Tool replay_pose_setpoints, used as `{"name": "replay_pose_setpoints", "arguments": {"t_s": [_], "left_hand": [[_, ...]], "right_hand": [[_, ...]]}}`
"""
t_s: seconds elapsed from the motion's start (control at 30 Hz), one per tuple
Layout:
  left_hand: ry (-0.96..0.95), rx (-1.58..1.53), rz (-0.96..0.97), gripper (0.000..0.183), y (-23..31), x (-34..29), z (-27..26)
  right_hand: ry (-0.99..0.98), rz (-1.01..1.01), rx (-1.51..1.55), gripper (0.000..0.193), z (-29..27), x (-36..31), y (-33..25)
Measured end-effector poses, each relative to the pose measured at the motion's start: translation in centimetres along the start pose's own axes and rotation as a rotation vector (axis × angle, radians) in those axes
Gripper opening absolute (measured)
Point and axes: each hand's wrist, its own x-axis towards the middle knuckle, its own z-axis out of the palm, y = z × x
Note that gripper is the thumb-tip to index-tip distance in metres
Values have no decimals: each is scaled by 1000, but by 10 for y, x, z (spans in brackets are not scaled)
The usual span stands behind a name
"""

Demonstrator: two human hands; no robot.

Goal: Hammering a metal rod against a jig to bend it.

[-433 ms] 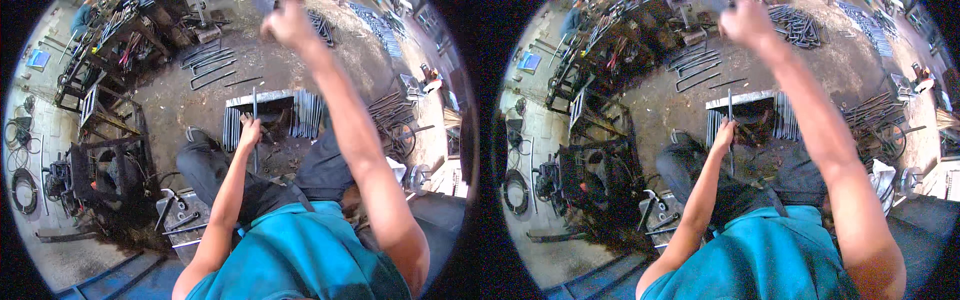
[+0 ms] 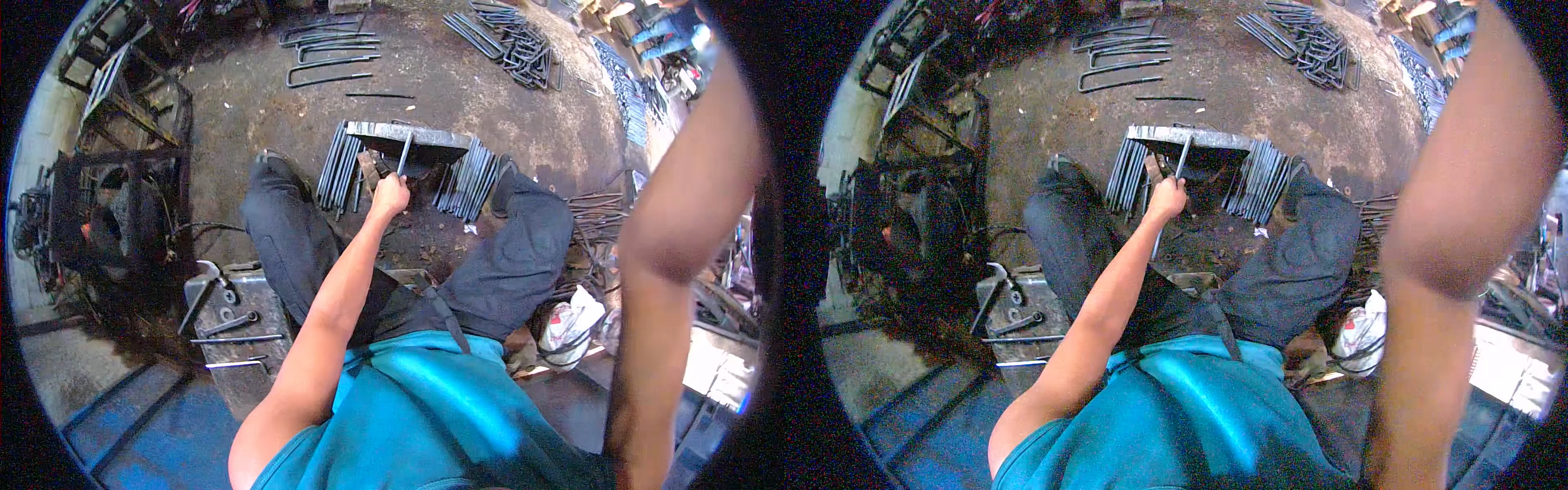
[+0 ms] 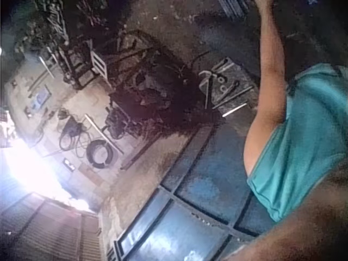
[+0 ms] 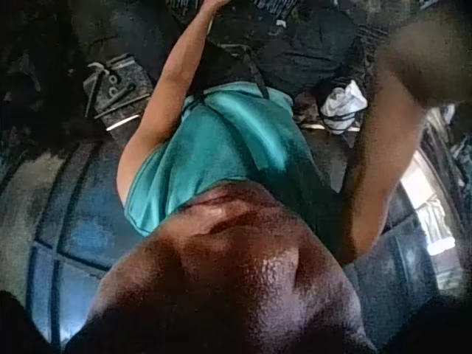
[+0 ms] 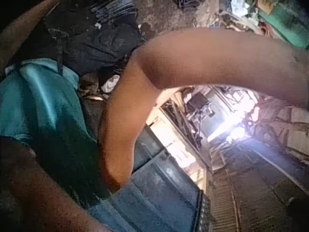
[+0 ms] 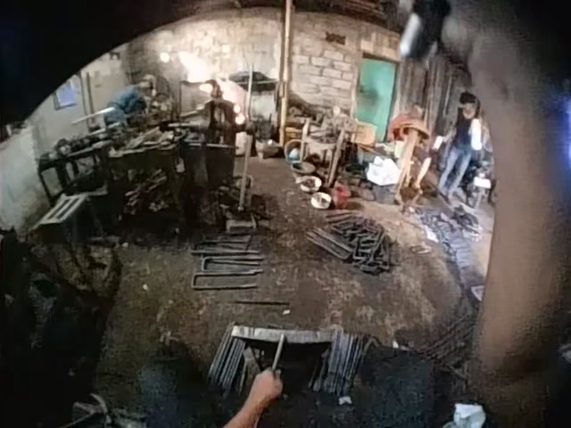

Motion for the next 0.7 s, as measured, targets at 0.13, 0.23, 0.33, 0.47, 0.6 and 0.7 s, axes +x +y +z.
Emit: {"name": "replay_pose_setpoints", "arguments": {"t_s": [0.13,0.23,0.33,0.47,0.6,0.7], "left_hand": [[-23,-37,-24,35,36,-10,5],[-50,-20,70,32,54,-6,17],[-138,-17,6,32,47,-13,10],[-6,-78,65,34,32,-22,7],[82,-125,106,35,46,-19,-6],[32,-236,169,33,37,-3,-11]], "right_hand": [[104,-97,-200,26,43,-77,-30],[-100,267,-687,36,61,-242,111],[-485,561,-719,34,63,-301,136],[-439,475,-785,31,57,-261,128],[-368,413,-766,26,30,-173,45],[-218,145,-601,33,4,-96,-20]]}}
